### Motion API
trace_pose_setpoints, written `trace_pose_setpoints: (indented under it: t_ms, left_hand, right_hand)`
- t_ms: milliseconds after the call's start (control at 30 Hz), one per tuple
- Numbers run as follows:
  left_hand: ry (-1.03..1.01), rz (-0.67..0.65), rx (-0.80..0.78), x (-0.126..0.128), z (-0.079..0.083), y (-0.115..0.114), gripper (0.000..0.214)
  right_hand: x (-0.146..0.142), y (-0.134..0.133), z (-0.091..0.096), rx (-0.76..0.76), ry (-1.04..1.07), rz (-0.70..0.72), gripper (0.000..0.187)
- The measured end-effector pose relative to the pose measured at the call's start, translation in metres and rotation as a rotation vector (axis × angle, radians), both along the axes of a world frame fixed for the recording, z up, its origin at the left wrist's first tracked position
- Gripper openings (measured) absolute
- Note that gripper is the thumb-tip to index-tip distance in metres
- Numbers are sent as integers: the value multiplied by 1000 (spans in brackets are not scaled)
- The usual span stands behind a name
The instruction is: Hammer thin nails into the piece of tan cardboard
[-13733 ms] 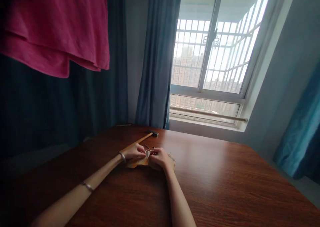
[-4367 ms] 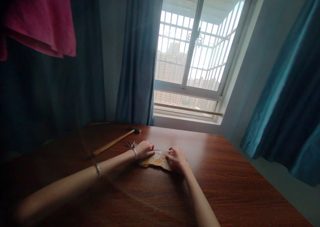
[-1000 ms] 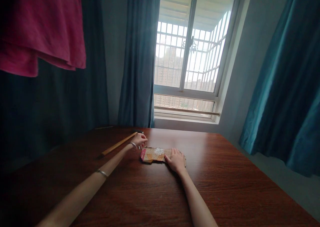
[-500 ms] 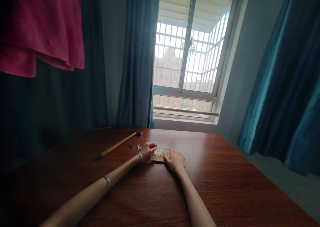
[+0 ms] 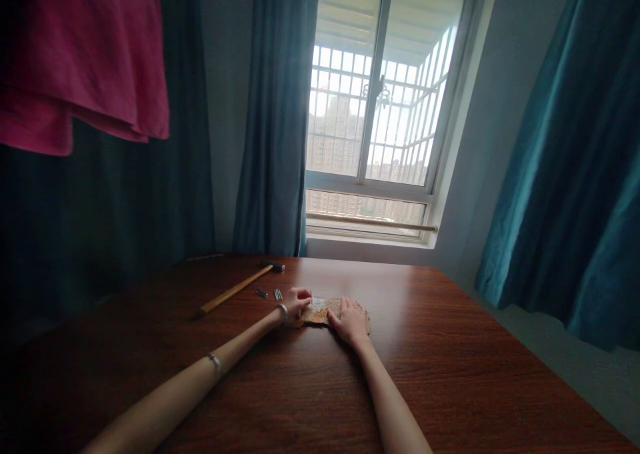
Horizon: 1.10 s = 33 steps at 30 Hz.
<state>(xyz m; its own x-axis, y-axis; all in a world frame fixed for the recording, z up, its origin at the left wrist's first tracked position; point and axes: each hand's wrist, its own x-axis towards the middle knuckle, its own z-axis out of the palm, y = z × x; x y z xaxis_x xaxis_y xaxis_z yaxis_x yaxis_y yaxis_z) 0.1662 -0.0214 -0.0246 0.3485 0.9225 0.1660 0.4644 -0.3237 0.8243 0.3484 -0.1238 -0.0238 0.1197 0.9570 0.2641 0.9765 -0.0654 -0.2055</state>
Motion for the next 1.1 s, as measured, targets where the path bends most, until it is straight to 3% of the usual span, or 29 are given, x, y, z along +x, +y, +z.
trace_pose_setpoints:
  t_ms: [267,900,1033,1100]
  left_hand:
    - [-53,-41,-14,-1,-10,7,15]
    - [29,14,149,-2,-8,3,24]
    - [28,16,159,-4,-6,-1,24]
    - [13,6,160,-4,-4,-3,24]
  right_hand:
    - [1,0,-1,18,11,8,66]
    - [-1,2,-2,53,60,17,64]
    - [2,2,5,29,153,13,60]
    - [-2,1,14,85,233,-13,53]
